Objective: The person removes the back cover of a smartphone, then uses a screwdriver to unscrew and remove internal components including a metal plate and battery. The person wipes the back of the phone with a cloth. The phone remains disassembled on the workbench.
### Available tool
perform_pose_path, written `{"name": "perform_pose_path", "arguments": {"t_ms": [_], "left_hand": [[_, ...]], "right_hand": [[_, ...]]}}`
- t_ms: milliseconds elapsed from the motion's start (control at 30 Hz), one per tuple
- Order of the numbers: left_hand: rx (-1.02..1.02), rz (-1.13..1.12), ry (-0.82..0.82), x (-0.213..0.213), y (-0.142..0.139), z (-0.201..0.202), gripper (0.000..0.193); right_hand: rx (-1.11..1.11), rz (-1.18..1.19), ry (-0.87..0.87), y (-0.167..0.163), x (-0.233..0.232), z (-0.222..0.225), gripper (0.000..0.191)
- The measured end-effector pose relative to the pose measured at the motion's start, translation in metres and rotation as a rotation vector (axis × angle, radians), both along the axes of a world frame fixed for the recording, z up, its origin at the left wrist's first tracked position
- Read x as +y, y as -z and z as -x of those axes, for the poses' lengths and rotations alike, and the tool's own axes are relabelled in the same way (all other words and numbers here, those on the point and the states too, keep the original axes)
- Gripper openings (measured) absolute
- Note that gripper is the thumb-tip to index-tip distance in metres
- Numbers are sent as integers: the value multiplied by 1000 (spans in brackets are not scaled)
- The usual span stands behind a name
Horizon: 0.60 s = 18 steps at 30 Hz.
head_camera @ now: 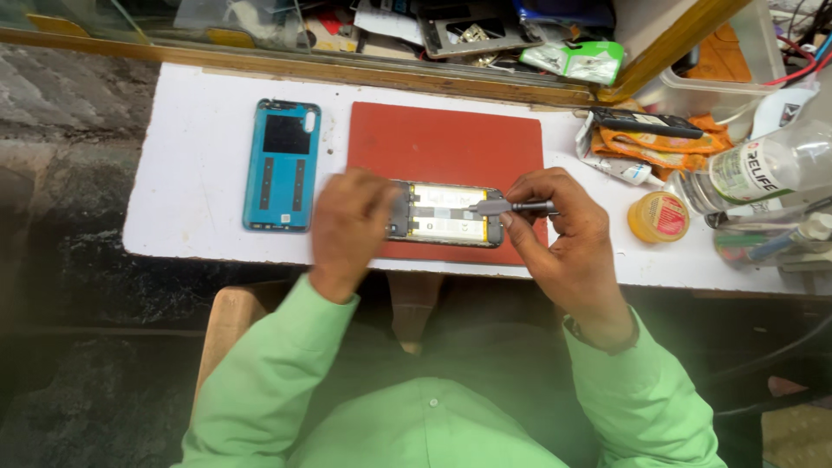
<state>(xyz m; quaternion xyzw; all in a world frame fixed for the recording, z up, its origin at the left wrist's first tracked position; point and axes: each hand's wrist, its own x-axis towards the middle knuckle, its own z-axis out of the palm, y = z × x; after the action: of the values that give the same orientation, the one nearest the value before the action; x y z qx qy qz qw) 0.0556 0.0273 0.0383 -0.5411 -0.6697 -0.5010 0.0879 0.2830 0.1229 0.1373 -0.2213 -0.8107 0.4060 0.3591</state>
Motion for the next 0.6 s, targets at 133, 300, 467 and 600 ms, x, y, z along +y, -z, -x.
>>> {"name": "perform_pose_path", "arguments": {"t_ms": [133,300,467,600], "left_hand": [[70,171,-304,-30,2,53,9],[18,276,-414,-41,10,70,10],[44,305,-448,-38,19,69,14],[53,341,-454,-38,22,69,16]], "right_hand": [[-92,-61,-29,9,-4,14,22],[-165,-70,-45,15,-14,31,18],[-165,-84,-47,16,-14,40,18],[-147,-105,-34,18,-9,43,18]]}}
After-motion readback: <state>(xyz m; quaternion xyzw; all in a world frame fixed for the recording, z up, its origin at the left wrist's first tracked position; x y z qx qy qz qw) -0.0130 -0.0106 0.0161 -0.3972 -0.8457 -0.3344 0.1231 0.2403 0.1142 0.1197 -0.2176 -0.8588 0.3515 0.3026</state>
